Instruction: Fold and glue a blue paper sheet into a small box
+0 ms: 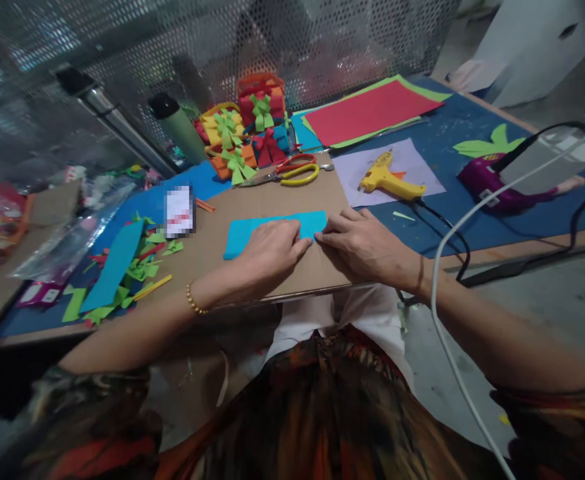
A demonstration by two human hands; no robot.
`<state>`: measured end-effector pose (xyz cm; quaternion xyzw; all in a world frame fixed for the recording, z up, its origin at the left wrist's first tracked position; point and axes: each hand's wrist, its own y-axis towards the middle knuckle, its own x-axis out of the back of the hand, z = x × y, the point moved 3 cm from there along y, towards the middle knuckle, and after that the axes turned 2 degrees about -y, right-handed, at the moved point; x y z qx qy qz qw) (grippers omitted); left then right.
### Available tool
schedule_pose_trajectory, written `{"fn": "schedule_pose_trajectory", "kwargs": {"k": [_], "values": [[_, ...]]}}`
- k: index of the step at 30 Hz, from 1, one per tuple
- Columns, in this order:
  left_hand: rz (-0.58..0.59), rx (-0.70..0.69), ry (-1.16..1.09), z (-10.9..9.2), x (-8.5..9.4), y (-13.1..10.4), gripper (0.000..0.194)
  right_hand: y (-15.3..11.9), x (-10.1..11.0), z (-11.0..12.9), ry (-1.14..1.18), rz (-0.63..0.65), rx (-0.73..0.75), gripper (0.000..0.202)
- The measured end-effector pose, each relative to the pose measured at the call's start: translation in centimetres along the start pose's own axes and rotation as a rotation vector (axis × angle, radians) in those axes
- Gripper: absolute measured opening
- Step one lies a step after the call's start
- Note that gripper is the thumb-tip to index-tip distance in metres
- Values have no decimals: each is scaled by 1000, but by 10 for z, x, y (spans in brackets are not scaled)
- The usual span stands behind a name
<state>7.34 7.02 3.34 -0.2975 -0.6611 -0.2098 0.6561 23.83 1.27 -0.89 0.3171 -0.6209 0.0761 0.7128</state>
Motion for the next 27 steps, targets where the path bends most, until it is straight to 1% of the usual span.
{"fn": "schedule_pose_trajectory", "kwargs": {"k": [3, 4, 7, 11, 14, 17, 19, 21, 24, 27], "values": [[70, -22, 136, -5, 2, 14, 30, 1, -2, 3, -25, -18, -36, 30], [115, -12, 139, -5, 3, 18, 30, 1, -3, 4, -33, -21, -52, 30], [244, 75, 83, -2, 7, 25, 31, 2, -7, 5, -38, -29, -67, 29], [313, 167, 34, 0, 13, 30, 41, 3, -11, 4, -31, -53, -76, 26], [390, 259, -77, -3, 15, 27, 50, 2, -13, 4, -28, -68, -84, 27], [467, 400, -261, -8, 16, 21, 51, 2, -13, 4, -27, -87, -88, 29], [483, 480, -361, -10, 16, 18, 47, 1, -13, 4, -26, -95, -91, 29], [482, 526, -430, -10, 16, 17, 42, 1, -14, 4, -21, -94, -89, 28], [467, 521, -466, -7, 13, 15, 36, 1, -15, 4, -18, -88, -86, 28], [439, 498, -451, -5, 13, 12, 36, 1, -15, 4, -17, -99, -89, 30]]}}
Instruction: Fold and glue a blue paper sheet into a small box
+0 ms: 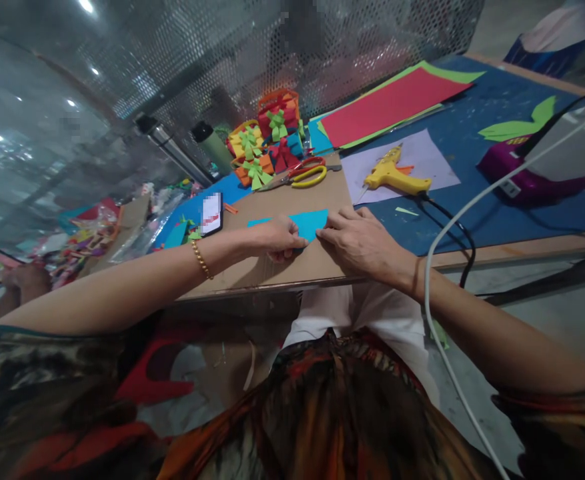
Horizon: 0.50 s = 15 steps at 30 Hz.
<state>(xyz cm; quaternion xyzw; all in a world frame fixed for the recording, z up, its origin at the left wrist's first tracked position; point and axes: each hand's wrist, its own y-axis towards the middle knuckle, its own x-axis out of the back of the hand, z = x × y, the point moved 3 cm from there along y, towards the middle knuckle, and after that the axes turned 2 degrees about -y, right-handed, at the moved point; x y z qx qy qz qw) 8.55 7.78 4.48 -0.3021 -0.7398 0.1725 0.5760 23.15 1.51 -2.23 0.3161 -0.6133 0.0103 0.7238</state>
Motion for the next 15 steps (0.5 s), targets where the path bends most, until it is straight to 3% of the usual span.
{"fn": "schedule_pose_trajectory", "kwargs": {"k": [15], "values": [[-50, -175, 302, 10, 13, 12, 25, -1, 6, 0, 8, -13, -7, 35]]}}
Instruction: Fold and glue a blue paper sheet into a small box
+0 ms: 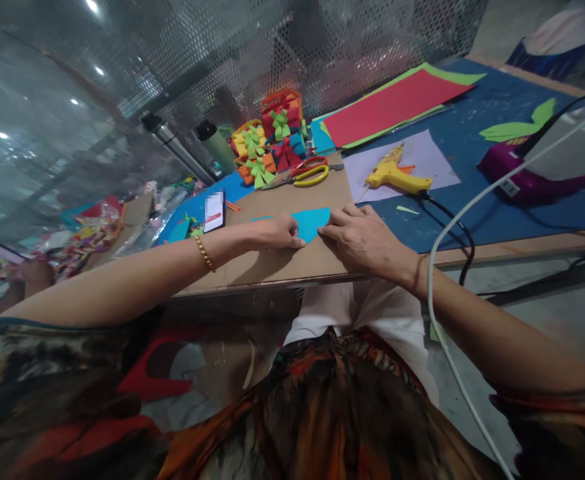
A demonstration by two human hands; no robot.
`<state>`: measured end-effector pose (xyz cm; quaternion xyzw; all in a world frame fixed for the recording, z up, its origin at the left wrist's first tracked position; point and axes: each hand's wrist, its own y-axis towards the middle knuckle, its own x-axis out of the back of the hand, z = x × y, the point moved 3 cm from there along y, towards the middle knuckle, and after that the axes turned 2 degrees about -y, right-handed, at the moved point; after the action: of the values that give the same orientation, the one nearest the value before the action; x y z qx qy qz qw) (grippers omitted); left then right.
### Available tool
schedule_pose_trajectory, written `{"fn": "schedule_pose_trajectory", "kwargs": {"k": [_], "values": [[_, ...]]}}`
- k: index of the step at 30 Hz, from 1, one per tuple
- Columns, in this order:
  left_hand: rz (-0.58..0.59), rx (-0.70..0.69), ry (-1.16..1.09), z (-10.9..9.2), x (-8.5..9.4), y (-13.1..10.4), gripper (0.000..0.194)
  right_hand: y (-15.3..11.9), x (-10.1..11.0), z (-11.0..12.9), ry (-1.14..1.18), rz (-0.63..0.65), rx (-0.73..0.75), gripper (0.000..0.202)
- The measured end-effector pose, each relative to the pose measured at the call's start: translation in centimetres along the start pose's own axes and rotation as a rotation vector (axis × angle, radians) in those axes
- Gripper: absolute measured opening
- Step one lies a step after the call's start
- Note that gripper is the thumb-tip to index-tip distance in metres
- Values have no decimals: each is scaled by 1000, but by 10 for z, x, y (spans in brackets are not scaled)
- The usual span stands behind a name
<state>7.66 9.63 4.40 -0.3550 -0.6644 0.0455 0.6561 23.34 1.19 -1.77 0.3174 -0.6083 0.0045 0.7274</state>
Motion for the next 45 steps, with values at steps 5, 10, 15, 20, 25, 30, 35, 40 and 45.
{"fn": "schedule_pose_trajectory", "kwargs": {"k": [5, 10, 15, 20, 25, 30, 35, 40, 45], "values": [[-100, -114, 161, -3, -3, -11, 14, 1, 1, 0, 3, 33, -19, 34], [-404, -368, 376, -7, -30, -43, 36, -2, 4, 1, 0, 6, 22, 30], [-441, -469, 504, -5, -52, -56, 42, -9, -3, 1, -34, -145, 147, 22], [-466, -477, 537, -1, -44, -57, 41, -10, -20, -8, -58, -269, 214, 27], [-483, -486, 485, 0, -44, -61, 38, -13, -26, -12, -43, -230, 197, 37], [-588, -519, 374, 5, -53, -61, 36, -10, -8, -5, -67, -96, 141, 33], [-614, -526, 233, 42, -59, -56, 37, -5, 9, 5, -125, 24, 136, 30], [-788, -359, 185, 108, -52, -58, 33, -2, 11, 3, -133, 62, 162, 36], [-749, -420, 134, 117, -68, -63, 33, 9, 9, -14, -72, 98, 132, 42]]}}
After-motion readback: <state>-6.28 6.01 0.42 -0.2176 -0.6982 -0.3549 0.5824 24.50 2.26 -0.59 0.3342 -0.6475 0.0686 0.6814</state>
